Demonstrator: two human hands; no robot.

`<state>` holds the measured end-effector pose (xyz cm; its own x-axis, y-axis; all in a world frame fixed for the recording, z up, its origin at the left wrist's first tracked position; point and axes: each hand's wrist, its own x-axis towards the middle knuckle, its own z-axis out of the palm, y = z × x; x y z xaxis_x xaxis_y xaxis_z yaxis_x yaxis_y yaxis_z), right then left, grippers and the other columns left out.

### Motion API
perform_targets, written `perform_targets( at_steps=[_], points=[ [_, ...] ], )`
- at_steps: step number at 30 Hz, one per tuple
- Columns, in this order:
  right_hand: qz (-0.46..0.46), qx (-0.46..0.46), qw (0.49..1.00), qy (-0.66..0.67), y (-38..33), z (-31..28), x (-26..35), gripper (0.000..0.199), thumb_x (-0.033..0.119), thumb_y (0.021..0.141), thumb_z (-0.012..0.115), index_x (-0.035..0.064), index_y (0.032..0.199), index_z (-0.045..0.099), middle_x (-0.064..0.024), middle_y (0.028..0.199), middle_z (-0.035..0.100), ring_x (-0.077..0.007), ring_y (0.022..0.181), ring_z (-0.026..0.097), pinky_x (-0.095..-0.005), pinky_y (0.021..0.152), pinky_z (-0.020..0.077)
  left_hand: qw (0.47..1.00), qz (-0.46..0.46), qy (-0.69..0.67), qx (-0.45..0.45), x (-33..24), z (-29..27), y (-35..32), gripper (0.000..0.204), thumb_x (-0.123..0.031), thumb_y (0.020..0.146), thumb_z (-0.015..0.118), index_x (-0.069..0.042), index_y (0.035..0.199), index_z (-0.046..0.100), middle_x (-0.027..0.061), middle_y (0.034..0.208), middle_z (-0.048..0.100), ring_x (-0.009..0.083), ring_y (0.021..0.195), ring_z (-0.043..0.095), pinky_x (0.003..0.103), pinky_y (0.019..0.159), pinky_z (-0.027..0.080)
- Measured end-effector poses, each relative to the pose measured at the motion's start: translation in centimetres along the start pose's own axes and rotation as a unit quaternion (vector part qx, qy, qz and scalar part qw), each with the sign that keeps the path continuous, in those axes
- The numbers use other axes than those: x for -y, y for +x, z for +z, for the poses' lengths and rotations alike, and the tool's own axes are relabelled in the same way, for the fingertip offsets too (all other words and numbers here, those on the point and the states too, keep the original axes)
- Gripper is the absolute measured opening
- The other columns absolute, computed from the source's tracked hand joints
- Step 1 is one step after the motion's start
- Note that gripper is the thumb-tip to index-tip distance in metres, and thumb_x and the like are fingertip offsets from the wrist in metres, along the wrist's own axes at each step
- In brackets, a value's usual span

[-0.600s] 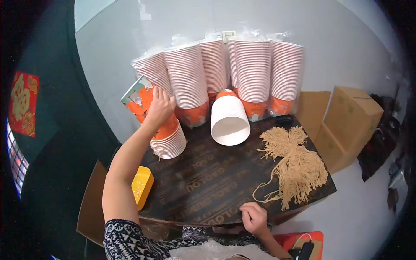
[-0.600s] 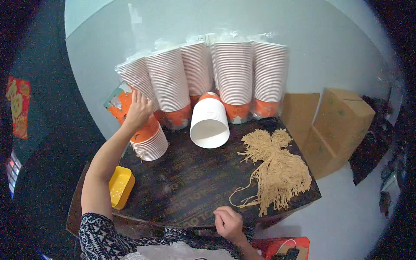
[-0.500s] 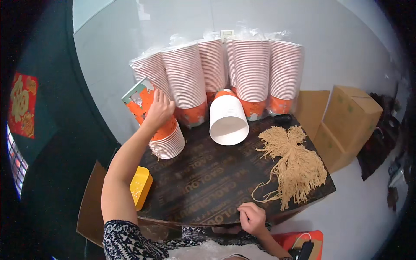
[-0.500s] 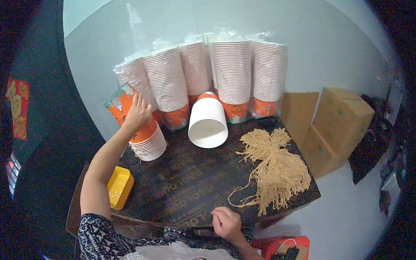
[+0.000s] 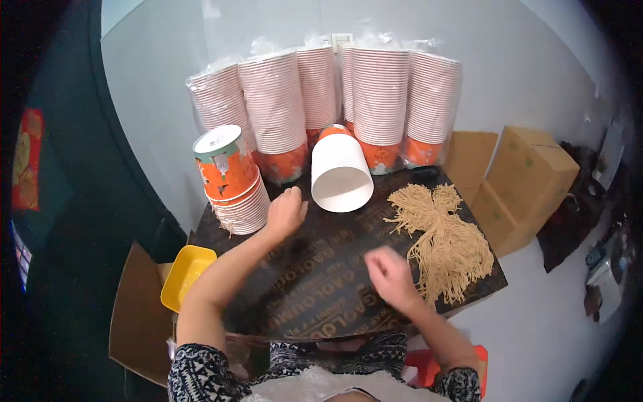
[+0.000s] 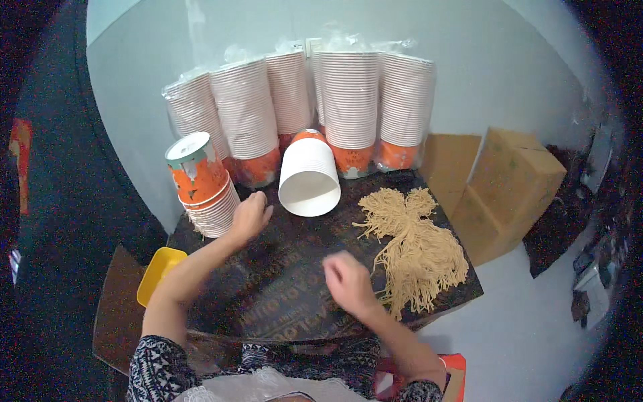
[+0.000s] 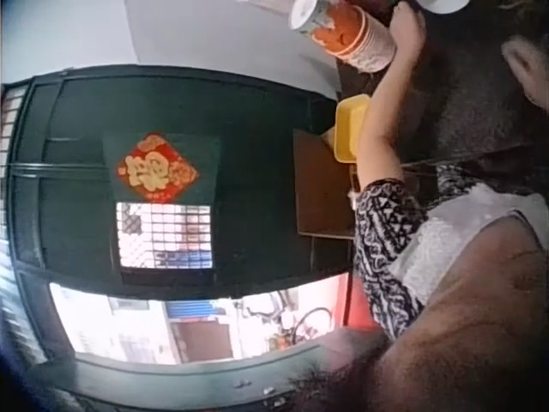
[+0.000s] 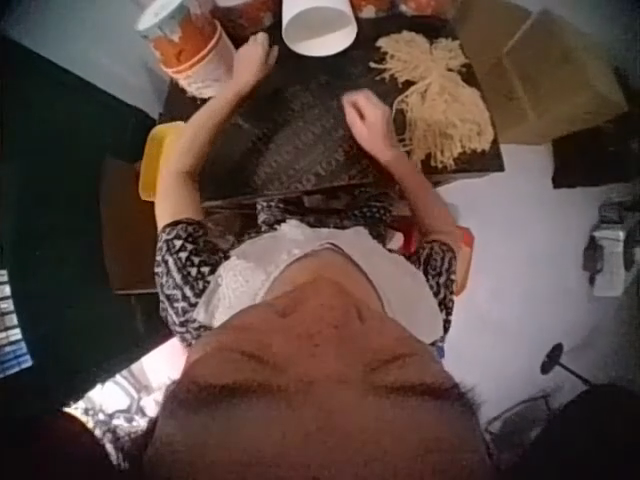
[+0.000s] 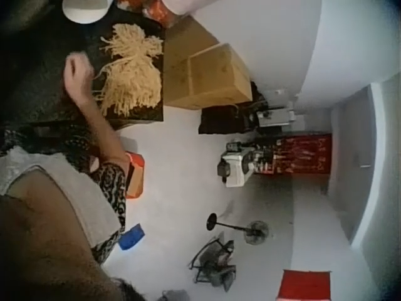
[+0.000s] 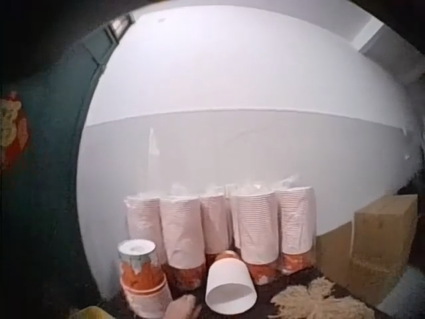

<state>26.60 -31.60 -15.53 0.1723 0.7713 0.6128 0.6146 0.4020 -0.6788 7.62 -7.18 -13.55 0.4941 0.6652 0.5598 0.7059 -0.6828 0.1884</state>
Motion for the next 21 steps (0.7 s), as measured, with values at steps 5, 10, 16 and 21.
perform_targets(
  at_steps=[5,10,16,21],
  points=[
    [-0.020,-0.085,0.990,-0.114,10.2,2.9,-9.4,0.025,0.002,0.081,0.065,-0.0016,0.103,0.054,-0.0196,0.103,0.055,-0.0359,0.087,0.059,-0.0431,0.076,0.0491,0.970,-0.116,-0.170,-0.126,-0.4,5.0,2.2,0.030,-0.012,0.077,0.076,-0.001,0.088,0.051,0.0196,0.084,0.058,0.0407,0.080,0.060,0.048,0.070,0.047],
    [0.009,-0.193,0.969,-0.157,15.1,5.4,-14.7,0.025,0.005,0.080,0.070,-0.0016,0.097,0.053,-0.0168,0.093,0.055,-0.0303,0.081,0.059,-0.0405,0.074,0.0494,0.929,-0.190,-0.236,-0.214,-1.7,8.4,2.9,0.020,-0.008,0.081,0.069,-0.001,0.078,0.051,0.0180,0.077,0.055,0.0386,0.072,0.058,0.047,0.066,0.046],
    [0.039,-0.194,0.971,-0.132,15.7,6.3,-14.8,0.020,0.008,0.082,0.068,0.0028,0.093,0.052,-0.0171,0.090,0.058,-0.0385,0.083,0.059,-0.0493,0.071,0.0468,0.908,-0.207,-0.250,-0.264,-1.8,9.2,2.3,0.015,-0.007,0.080,0.065,-0.002,0.077,0.051,0.0179,0.071,0.056,0.0395,0.069,0.058,0.047,0.065,0.047],
    [0.016,-0.177,0.961,-0.214,15.9,5.7,-14.6,0.009,0.009,0.086,0.061,0.0033,0.088,0.054,-0.0193,0.085,0.062,-0.0414,0.079,0.062,-0.0514,0.068,0.0480,0.930,-0.193,-0.198,-0.242,-1.7,8.4,2.6,0.010,-0.008,0.079,0.063,0.000,0.075,0.058,0.0207,0.069,0.062,0.0386,0.068,0.063,0.046,0.064,0.049]
  ],
)
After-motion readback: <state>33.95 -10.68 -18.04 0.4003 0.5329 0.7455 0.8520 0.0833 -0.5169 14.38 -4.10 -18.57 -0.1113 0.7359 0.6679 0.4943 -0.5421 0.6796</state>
